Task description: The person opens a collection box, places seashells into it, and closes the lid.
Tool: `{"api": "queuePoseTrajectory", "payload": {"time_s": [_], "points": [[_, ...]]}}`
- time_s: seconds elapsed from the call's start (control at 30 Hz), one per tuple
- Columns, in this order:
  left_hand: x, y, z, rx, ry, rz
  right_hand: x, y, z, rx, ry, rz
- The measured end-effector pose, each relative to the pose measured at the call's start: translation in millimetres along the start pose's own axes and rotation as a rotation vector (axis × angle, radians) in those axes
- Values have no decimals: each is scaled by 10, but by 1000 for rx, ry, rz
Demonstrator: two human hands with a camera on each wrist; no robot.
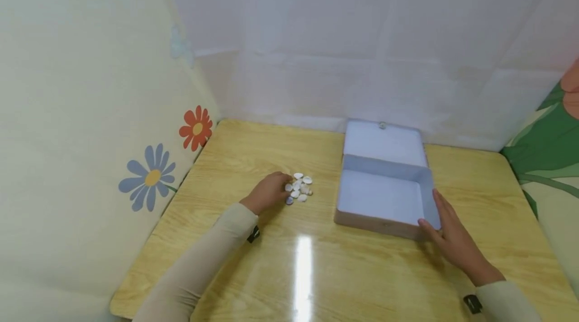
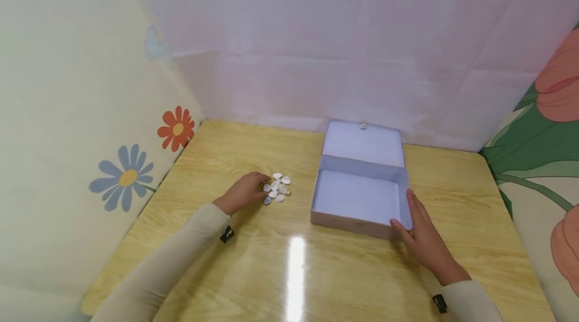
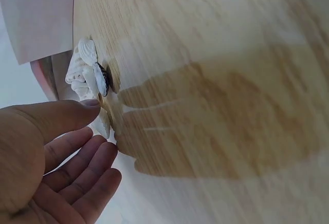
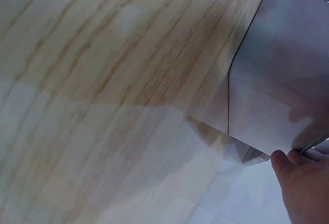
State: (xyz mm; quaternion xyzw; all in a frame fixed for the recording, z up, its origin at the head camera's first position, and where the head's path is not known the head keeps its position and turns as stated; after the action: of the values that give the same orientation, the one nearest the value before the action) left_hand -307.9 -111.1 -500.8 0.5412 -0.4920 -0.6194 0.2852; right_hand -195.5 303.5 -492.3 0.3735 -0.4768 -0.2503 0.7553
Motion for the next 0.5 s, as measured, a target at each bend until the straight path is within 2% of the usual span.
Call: {"api": "queuePoseTrajectory", "payload": {"time_s": [0.2,0.5], "points": [[18,-8,31,7,12,-10,-3,-1,12,10,-19,6],[-21,9,18,-8,-9,-6,-30,-8,14,5,-31,23]]}}
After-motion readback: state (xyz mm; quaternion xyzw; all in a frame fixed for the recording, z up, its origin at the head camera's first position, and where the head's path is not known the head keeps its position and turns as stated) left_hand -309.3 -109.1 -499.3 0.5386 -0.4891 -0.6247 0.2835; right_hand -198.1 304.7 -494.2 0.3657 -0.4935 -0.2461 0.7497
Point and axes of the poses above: each hand's wrist, its own z-axis towards the middle knuckle, its own y-axis out of the back of the hand, x = y × z, the point moved 7 cm from there along z, towards the middle knuckle, and after that the axes turned 10 degrees about y, right-handed, at the moved point
